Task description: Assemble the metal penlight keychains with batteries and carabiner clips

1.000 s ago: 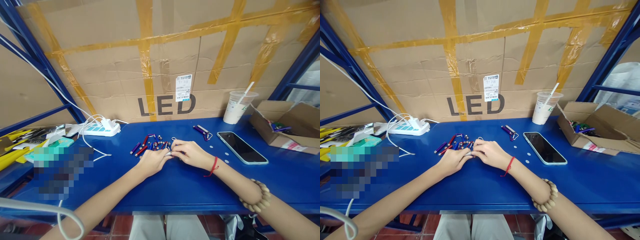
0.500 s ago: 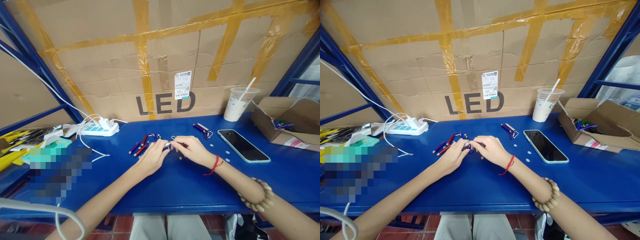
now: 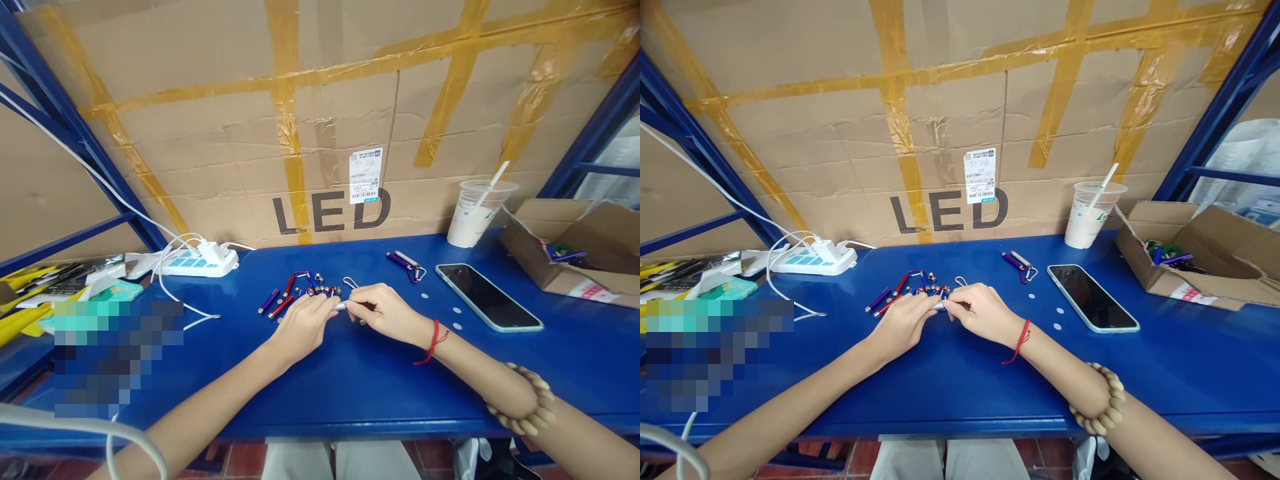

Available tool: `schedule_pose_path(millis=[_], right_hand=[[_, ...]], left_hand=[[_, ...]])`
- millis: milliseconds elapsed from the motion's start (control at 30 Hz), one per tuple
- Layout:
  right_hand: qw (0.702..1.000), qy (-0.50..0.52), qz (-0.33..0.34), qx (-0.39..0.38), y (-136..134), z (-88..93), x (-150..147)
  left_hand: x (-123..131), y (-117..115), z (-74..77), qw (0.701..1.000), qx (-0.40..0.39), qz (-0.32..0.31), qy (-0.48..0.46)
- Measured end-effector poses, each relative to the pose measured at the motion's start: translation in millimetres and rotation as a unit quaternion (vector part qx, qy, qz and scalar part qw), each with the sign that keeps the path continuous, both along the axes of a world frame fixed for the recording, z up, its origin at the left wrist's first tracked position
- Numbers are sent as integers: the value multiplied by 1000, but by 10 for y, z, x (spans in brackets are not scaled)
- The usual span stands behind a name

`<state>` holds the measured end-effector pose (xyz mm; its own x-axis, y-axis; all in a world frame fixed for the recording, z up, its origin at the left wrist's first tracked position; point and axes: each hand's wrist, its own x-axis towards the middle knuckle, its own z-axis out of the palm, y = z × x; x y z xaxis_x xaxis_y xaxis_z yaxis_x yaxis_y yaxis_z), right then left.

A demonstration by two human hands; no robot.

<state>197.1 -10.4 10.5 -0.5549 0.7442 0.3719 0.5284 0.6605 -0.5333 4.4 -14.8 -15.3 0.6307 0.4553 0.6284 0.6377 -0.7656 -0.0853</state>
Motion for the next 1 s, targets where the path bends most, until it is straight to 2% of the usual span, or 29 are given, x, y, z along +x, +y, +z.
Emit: schedule_pose_path(millis=[167,267,467,633,833,1000], right_hand=[[989,60,12,-138,17,-17,-13],[979,98,15,-178,7,33,-10],[980,102,20,-172,-5,139,35],[979,68,47,-188,28,99,65],[970,66,79,-221,20,97,56],[968,69,92,-225,20,60,22]], left_hand=[[8,-18,34,1000,-1,1,5],[11,-20,88,1000,-7,-2,-22],[11,-22,150,998,-32,-17,-52],[17,-30,80,996,-74,-24,-52],[11,-24,26,998,-59,-23,-18],[35,-62,46,988,-149,-11,-40]])
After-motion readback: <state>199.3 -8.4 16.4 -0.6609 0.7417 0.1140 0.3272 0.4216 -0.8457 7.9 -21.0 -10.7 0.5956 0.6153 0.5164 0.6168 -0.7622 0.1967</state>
